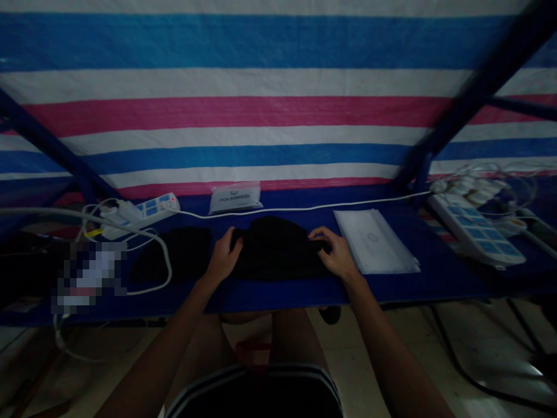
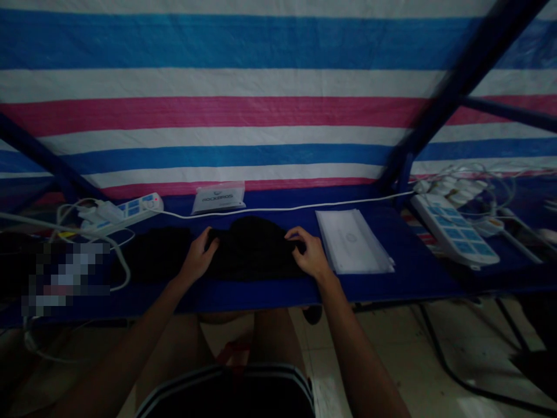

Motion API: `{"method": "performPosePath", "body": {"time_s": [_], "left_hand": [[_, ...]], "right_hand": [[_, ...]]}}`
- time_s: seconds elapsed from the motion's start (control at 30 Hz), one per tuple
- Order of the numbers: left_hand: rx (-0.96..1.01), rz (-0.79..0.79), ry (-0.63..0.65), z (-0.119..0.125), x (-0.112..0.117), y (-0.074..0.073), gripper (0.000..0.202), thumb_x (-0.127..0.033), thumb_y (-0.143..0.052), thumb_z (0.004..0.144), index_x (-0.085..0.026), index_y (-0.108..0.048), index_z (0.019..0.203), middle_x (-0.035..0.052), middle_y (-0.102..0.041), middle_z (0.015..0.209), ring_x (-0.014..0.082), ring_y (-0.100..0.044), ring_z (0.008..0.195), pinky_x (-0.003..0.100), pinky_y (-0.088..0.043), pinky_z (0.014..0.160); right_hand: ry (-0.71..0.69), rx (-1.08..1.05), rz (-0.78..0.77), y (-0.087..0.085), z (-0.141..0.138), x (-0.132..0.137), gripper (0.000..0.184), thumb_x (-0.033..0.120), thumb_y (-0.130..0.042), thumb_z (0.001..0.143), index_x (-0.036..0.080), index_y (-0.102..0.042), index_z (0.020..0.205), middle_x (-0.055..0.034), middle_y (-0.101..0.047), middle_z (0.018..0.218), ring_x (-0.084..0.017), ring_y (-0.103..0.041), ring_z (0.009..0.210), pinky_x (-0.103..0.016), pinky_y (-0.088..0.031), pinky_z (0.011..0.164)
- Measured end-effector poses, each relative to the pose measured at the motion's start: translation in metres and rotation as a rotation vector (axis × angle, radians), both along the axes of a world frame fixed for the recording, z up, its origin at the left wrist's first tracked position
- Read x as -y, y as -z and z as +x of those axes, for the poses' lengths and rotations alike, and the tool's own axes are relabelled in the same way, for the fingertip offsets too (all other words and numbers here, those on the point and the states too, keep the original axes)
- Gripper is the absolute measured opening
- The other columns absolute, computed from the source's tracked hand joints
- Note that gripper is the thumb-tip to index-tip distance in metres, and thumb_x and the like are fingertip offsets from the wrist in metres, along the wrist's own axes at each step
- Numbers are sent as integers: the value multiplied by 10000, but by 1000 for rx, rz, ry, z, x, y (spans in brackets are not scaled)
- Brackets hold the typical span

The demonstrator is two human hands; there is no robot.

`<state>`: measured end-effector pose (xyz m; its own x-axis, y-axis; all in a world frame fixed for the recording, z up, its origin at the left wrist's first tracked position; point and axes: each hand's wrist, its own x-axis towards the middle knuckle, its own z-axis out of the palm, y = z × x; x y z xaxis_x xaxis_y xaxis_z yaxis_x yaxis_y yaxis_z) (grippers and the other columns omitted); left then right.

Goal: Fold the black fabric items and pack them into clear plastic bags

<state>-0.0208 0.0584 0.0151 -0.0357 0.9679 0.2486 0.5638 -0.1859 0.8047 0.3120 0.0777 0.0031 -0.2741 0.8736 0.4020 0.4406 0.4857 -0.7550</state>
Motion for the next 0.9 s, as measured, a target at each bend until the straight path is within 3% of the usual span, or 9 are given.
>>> {"method": "performPosePath", "body": {"time_s": [0.17, 0.33, 0.4, 0.47, 0.57, 0.67, 0.77, 0.83, 0.9], "left_hand": [[56, -17, -23, -6, 10, 7, 188, -282, -537, 877, -224, -518, 1054, -40, -521, 761, 165, -552, 684, 271, -431, 657], [58, 71, 106, -2, 17, 3, 474, -224, -571, 845, -212, -545, 1318, 38, -675, 1085, 190, -636, 864, 310, -491, 816], [58, 65, 136, -1, 17, 1, 308, -277, -578, 886, -204, -643, 1178, 46, -704, 1088, 218, -658, 945, 330, -493, 879], [84, 15, 104, -1, 16, 0, 195, -350, -583, 909, -202, -681, 988, 31, -710, 955, 226, -663, 920, 322, -494, 854], [124, -40, 14, -1, 12, 2, 269, -454, -576, 923, -203, -656, 869, 5, -655, 792, 204, -627, 780, 292, -474, 726], [151, -66, -32, -2, 6, 4, 290, -487, -594, 916, -202, -646, 890, -16, -613, 737, 175, -591, 678, 268, -437, 631], [174, -95, -67, -3, 2, 6, 245, -427, -647, 876, -207, -654, 982, -42, -576, 673, 151, -549, 586, 245, -394, 557], [188, -111, -81, -4, 1, 6, 254, -396, -656, 868, -210, -650, 1041, -62, -530, 612, 142, -511, 531, 234, -357, 516], [217, -121, -76, -5, 2, 7, 289, -392, -657, 872, -213, -637, 1097, -68, -522, 599, 141, -508, 522, 227, -354, 506]], "right_hand": [[-144, 9, -41, -3, -4, 0, 481, 190, -639, 768, 227, -673, 1245, -52, -789, 1034, -238, -756, 968, -356, -545, 871], [-138, 18, -71, -2, 0, 0, 307, 255, -630, 781, 215, -785, 1043, -68, -808, 1008, -258, -750, 915, -359, -557, 813], [-59, 18, -77, 2, 2, -2, 206, 348, -616, 825, 207, -762, 858, -50, -784, 857, -254, -724, 802, -342, -550, 730], [31, 23, -85, 6, 3, -3, 339, 445, -575, 885, 209, -638, 650, -20, -683, 657, -212, -636, 628, -299, -488, 596], [88, 27, -96, 9, 3, -7, 503, 516, -529, 932, 231, -439, 528, 14, -499, 495, -152, -477, 483, -265, -354, 479], [100, 24, -91, 7, 2, -8, 439, 492, -571, 905, 228, -484, 566, 12, -534, 530, -167, -525, 535, -268, -391, 513], [67, 10, -75, 1, -1, -6, 192, 380, -611, 869, 210, -690, 826, -26, -729, 807, -226, -677, 781, -310, -510, 711], [45, 5, -88, -2, -2, -5, 200, 358, -640, 867, 216, -728, 976, -36, -763, 924, -238, -700, 866, -329, -521, 782], [61, -2, -106, -1, -2, -4, 224, 425, -656, 894, 208, -710, 882, -26, -736, 826, -224, -676, 778, -311, -505, 711]]}}
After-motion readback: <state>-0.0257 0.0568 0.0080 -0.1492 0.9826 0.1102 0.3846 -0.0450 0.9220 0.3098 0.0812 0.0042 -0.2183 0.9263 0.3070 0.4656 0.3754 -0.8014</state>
